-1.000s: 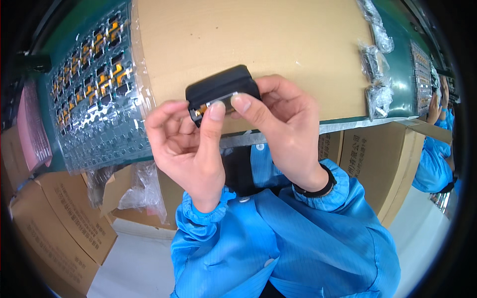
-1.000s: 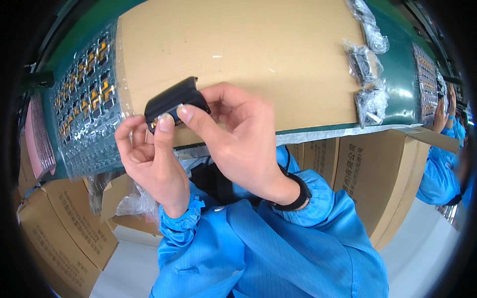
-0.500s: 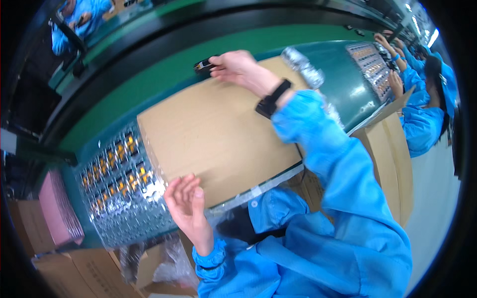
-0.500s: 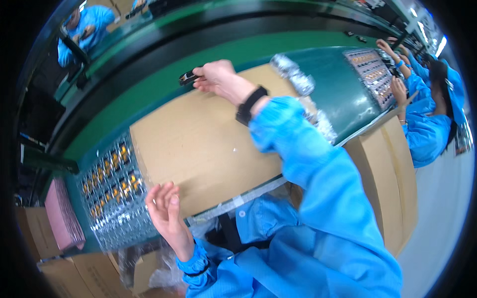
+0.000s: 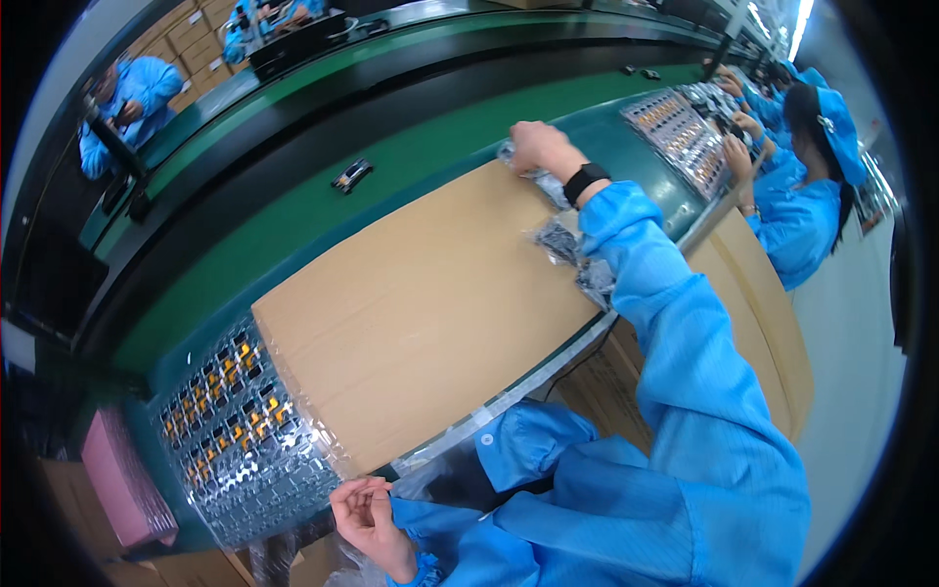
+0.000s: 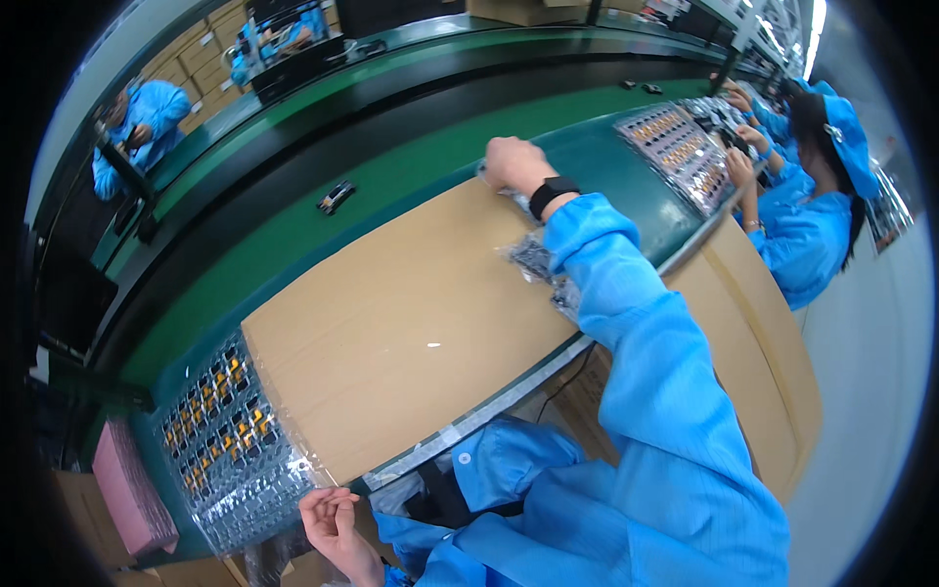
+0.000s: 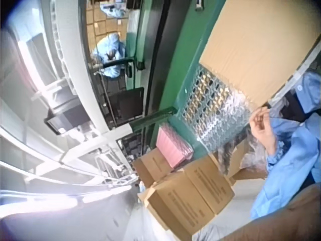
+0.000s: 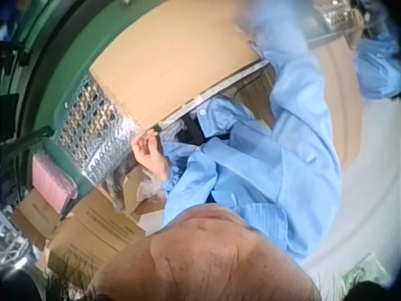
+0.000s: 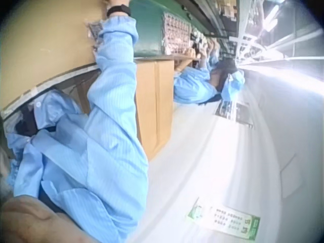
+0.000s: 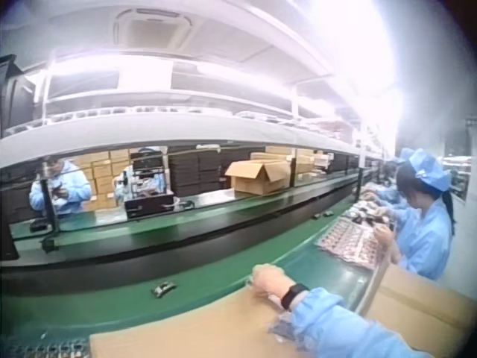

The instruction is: Assembling small electronic modules into plastic housings at a factory workstation.

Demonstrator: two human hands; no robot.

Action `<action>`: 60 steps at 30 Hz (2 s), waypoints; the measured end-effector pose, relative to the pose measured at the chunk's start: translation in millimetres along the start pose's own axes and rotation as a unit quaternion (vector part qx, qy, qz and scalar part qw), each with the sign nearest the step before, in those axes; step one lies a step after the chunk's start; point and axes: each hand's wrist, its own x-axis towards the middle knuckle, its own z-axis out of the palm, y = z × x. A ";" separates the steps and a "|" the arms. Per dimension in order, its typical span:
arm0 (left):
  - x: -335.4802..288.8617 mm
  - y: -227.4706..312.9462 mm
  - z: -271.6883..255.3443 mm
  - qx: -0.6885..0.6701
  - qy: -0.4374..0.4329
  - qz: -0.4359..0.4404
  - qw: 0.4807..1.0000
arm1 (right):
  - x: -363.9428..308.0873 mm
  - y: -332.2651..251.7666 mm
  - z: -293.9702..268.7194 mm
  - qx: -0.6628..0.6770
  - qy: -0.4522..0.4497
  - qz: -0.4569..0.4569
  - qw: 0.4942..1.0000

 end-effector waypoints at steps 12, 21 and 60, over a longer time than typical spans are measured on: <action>48.9 45.7 114.7 0.068 -0.074 0.127 0.987 | -161.6 -103.1 1.8 0.404 0.007 -0.389 0.828; 71.6 33.3 101.2 0.104 -0.064 0.139 0.983 | -215.0 -113.6 27.0 0.570 -0.158 -0.354 0.725; 149.4 30.5 118.1 0.019 -0.026 0.092 0.995 | -214.6 -102.6 50.3 0.843 -0.214 -0.077 0.488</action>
